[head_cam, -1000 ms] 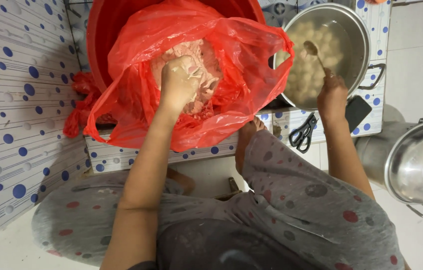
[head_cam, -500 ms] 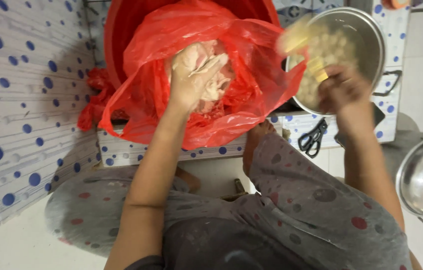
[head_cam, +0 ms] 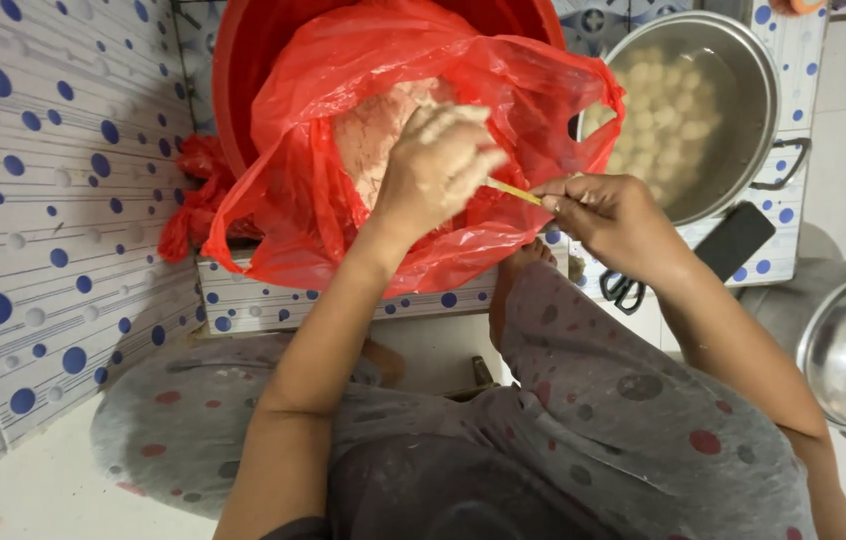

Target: The person is forming meatballs from a large mass of meat dough in a plastic bag and dropping them into a pot of water.

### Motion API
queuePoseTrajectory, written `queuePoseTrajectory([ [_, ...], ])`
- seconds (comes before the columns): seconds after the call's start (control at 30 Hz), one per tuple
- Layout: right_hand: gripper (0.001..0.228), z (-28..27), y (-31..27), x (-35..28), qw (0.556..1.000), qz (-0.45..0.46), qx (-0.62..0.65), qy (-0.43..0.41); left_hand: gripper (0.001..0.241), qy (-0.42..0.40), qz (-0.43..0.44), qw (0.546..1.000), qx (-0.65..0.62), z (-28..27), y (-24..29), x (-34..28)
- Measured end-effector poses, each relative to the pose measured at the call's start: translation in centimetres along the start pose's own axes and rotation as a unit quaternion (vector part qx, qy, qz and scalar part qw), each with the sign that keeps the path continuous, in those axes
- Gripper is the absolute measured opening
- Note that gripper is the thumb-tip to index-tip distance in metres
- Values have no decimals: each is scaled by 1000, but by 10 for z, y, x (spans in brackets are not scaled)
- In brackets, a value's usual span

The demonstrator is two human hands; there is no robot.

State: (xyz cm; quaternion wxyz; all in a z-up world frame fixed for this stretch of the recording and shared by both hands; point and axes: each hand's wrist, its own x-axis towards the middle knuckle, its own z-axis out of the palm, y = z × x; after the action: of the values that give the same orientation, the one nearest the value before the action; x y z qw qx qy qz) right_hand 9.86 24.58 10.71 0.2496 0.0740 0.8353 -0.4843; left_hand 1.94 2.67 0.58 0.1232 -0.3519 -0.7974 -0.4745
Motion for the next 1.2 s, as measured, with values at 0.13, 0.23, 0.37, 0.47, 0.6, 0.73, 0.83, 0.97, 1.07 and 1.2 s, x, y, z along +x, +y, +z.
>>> queuePoseTrajectory([
  [0.13, 31, -38, 5, -20, 969, -142, -200, -11, 20, 40, -429, 875, -222, -8, -7, 2],
  [0.23, 16, -73, 36, -31, 989, -127, -62, 35, 20, 158, -458, 698, -527, -1, -39, -13],
  [0.37, 11, -98, 130, 2, 936, -56, 98, 333, 27, 213, -422, 729, -496, 8, -46, -18],
  [0.47, 21, -102, 232, 31, 935, -57, -58, 344, 28, 186, -451, 770, -410, 9, -40, -18],
  [0.6, 24, -77, 323, 61, 924, -49, -243, 290, 28, 110, -347, 885, -289, 12, -48, -17],
  [0.73, 18, -52, 297, 64, 928, -74, -247, 270, 47, 76, -433, 843, -311, 1, -41, -16],
  [0.83, 30, -42, 272, 59, 905, 104, -349, 218, 96, 7, -558, 813, -165, -20, -7, 9],
  [0.97, 28, -57, 311, 68, 780, -14, -563, 273, 19, 162, -446, 786, -396, -1, -35, -12],
  [1.07, 20, -76, 324, 72, 738, -26, -601, 306, 27, 158, -453, 785, -392, 4, -44, -18],
  [1.2, 17, -96, 352, 78, 739, 36, -607, 290, 23, 115, -549, 806, -189, 4, -48, -20],
])
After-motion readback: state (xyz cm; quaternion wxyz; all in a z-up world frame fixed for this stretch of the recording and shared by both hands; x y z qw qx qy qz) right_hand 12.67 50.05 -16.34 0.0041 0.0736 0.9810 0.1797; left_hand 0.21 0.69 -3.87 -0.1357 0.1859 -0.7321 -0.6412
